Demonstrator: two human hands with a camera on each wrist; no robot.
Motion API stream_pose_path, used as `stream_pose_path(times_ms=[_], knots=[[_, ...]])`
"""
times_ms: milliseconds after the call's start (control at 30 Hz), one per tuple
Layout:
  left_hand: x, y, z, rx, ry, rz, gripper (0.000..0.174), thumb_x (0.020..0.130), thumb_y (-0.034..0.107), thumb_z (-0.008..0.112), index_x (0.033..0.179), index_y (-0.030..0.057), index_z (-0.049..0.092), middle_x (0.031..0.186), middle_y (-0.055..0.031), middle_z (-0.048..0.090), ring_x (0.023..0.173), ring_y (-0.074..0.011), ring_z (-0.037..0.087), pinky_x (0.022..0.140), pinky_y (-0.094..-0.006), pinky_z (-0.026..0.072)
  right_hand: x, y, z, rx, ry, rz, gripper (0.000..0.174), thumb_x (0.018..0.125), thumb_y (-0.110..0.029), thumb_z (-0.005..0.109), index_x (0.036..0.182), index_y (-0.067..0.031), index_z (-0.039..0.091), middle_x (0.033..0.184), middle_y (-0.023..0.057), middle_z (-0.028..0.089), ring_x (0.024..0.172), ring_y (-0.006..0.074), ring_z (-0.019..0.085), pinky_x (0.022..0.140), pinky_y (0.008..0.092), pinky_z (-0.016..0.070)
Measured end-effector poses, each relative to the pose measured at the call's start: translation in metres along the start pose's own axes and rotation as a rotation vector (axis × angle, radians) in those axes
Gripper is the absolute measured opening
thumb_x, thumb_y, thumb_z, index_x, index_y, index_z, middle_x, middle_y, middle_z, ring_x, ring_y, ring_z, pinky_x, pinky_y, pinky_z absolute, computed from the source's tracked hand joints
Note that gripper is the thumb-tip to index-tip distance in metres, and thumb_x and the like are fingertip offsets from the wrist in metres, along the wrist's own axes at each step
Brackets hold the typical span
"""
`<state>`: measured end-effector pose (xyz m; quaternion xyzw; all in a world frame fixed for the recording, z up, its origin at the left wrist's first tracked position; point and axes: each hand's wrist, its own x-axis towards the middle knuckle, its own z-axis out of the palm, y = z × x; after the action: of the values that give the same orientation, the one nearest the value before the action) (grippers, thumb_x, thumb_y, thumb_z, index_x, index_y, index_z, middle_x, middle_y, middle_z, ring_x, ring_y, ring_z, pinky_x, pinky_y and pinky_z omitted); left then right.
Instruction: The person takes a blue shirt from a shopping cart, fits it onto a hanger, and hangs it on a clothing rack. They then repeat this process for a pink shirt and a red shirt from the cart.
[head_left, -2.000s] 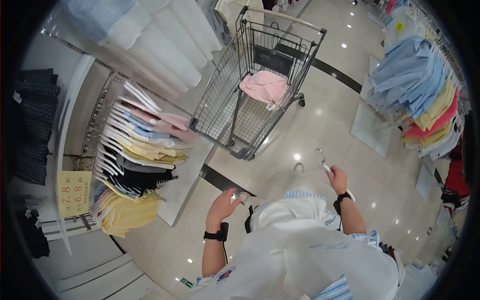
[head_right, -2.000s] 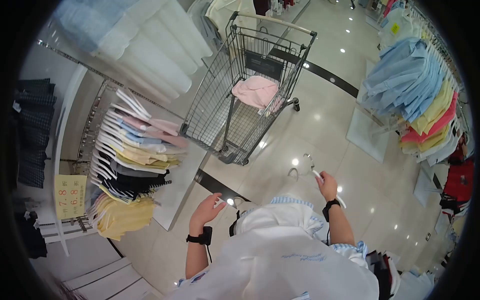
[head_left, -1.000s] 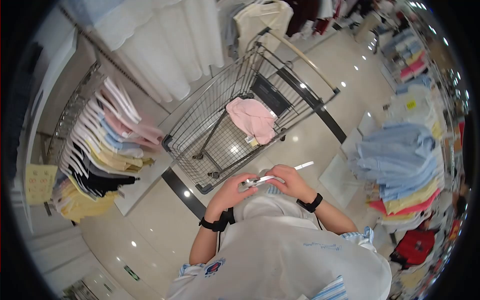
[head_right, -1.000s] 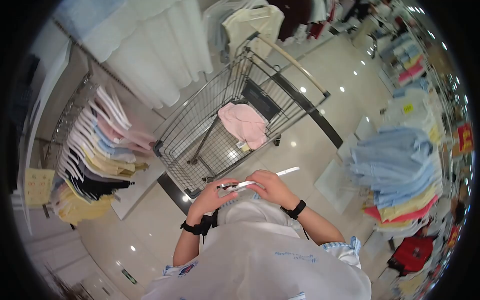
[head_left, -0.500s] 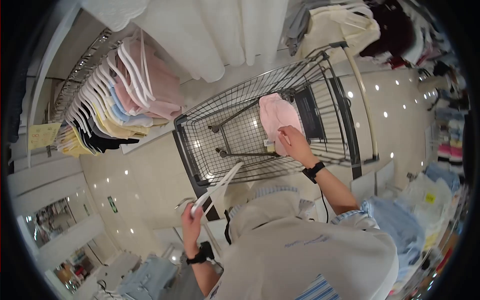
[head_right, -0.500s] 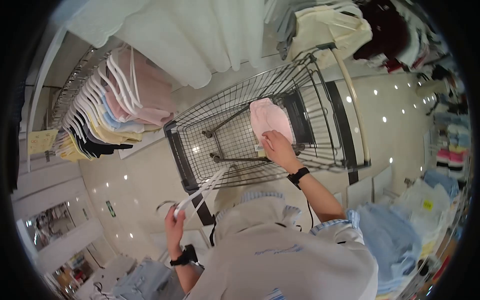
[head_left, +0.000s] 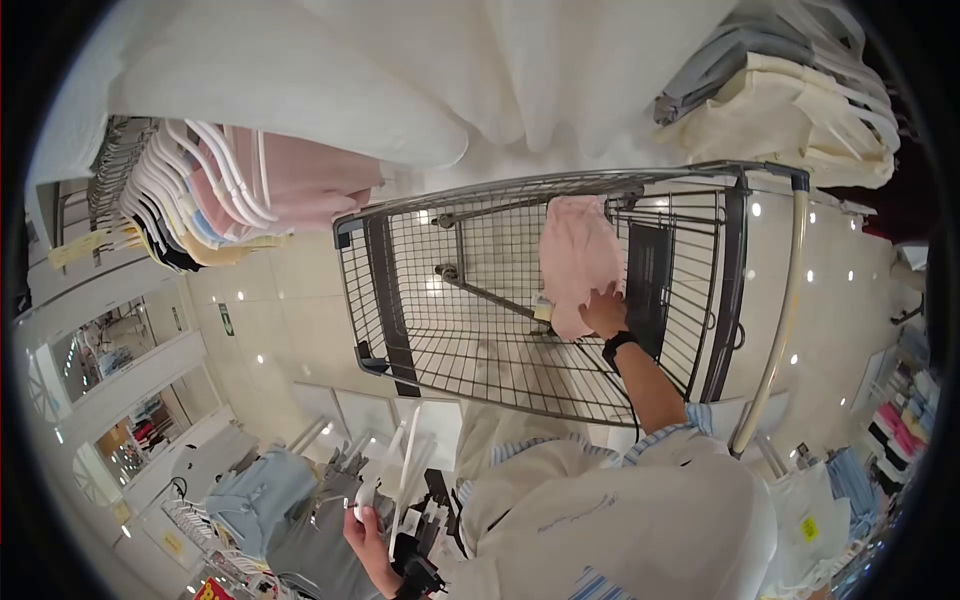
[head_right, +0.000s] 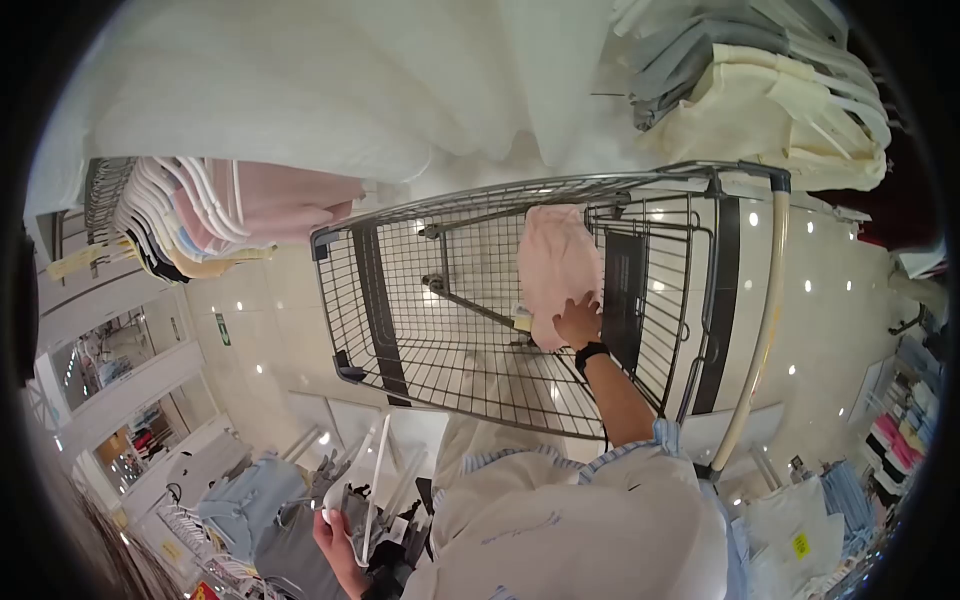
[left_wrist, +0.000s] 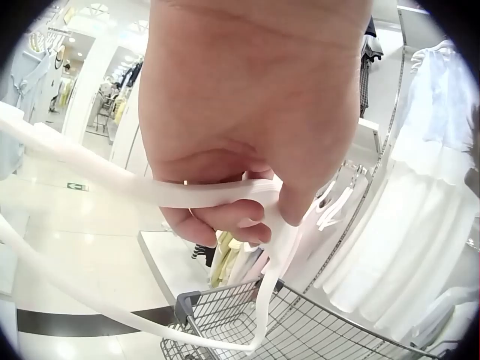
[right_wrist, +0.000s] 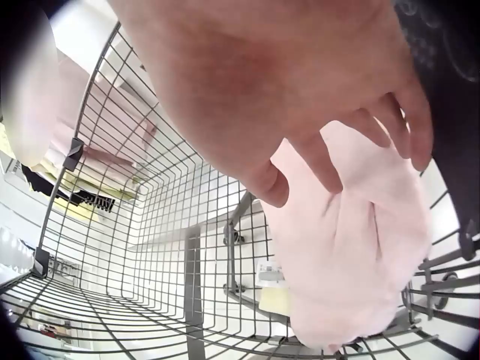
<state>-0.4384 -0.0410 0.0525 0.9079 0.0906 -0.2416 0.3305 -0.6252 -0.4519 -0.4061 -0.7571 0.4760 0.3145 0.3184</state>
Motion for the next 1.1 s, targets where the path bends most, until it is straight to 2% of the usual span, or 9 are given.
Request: stream_pose_path(times_ms=[167,333,400,533,667,833,900,1033,1100], knots=[[0.001,0.009,0.028,-0.019,-0.032,-0.046,0.022,0.107,0.023,0.063,0.112,0.0013,0.065,0.076,0.003,0.056,0.064,-0.0049,0.048,0.057,-0.023,0.0375,0.021,0.021,0.009,-0.088,-0.171,-0.005,0.064,0.094,-0.045,0.067,0.143,-0.0051,0.061,0.168,0.0341,0.023,0.144,0.0539,0.043,0.112,0.0562,0.0459],[0.009,0.019,0.036,0.017,-0.092,-0.075,0.022,0.107,0.022,0.064,0.115,0.0015,0.066,0.078,0.0035,0.059,0.065,-0.0041,0.048,0.057,-0.0222,0.0375,0.012,0.016,0.005,0.046,-0.016,0.029,0.052,0.097,-0.039,0.064,0.132,0.0,0.066,0.162,0.0219,0.04,0.137,0.0418,0.052,0.111,0.0501,0.0473],[0.012,0.029,0.039,0.016,-0.112,-0.086,0.022,0.107,0.022,0.065,0.114,0.0015,0.066,0.079,0.0039,0.059,0.066,-0.0039,0.049,0.058,-0.0221,0.0376,0.006,0.012,-0.004,0.198,0.3,-0.181,0.038,0.097,-0.03,0.067,0.12,0.0006,0.07,0.135,0.0184,0.066,0.118,0.0352,0.066,0.097,0.0458,0.0551],[0.018,0.021,0.033,0.032,-0.168,-0.066,0.02,0.106,0.022,0.066,0.107,0.0021,0.065,0.08,0.0047,0.058,0.069,-0.0029,0.048,0.062,-0.0217,0.0373,-0.026,-0.012,-0.033,0.776,0.381,-0.199,0.03,0.09,-0.019,0.079,0.109,0.0012,0.068,0.084,0.0124,0.07,0.071,0.03,0.064,0.069,0.0394,0.0517],[0.03,-0.002,0.028,0.061,-0.215,0.008,0.019,0.105,0.02,0.067,0.1,0.0027,0.063,0.081,0.0043,0.058,0.074,-0.0044,0.048,0.067,-0.0232,0.0389,-0.063,-0.035,-0.053,0.99,0.373,-0.164,0.053,0.082,-0.033,0.09,0.115,0.0001,0.064,0.088,0.0097,0.069,0.079,0.0202,0.068,0.069,0.035,0.0528],[0.04,-0.023,0.008,0.058,-0.274,0.091,0.018,0.103,0.018,0.067,0.103,0.0003,0.064,0.082,0.0022,0.061,0.077,-0.0066,0.051,0.069,-0.0254,0.0419,-0.125,-0.048,-0.088,0.622,0.015,-0.259,0.07,0.071,-0.041,0.093,0.122,0.0001,0.069,0.107,0.0168,0.076,0.101,0.0298,0.073,0.088,0.0378,0.0565],[0.047,-0.037,-0.005,0.04,-0.298,0.119,0.019,0.103,0.018,0.068,0.105,-0.0005,0.065,0.081,0.0017,0.061,0.077,-0.0066,0.051,0.069,-0.0257,0.0419,-0.145,-0.05,-0.087,0.373,-0.074,-0.333,0.062,0.072,-0.041,0.091,0.118,-0.0006,0.075,0.113,0.0191,0.077,0.102,0.0361,0.073,0.091,0.0419,0.0564],[0.075,-0.076,-0.038,-0.004,-0.318,0.348,0.019,0.102,0.018,0.068,0.1,-0.0009,0.066,0.077,0.002,0.059,0.073,-0.007,0.048,0.065,-0.0262,0.0408,-0.208,-0.087,-0.104,0.319,0.267,-0.42,0.037,0.087,-0.031,0.08,0.113,-0.0042,0.079,0.101,0.02,0.078,0.088,0.0355,0.075,0.081,0.0401,0.0571],[0.086,-0.091,-0.055,-0.042,-0.305,0.39,0.021,0.102,0.019,0.069,0.102,-0.0021,0.068,0.077,0.0013,0.06,0.073,-0.0073,0.049,0.064,-0.0263,0.0412,-0.263,-0.119,-0.127,0.372,0.302,-0.471,0.03,0.091,-0.025,0.078,0.113,-0.0048,0.078,0.092,0.0175,0.077,0.078,0.026,0.074,0.073,0.0373,0.0555]])
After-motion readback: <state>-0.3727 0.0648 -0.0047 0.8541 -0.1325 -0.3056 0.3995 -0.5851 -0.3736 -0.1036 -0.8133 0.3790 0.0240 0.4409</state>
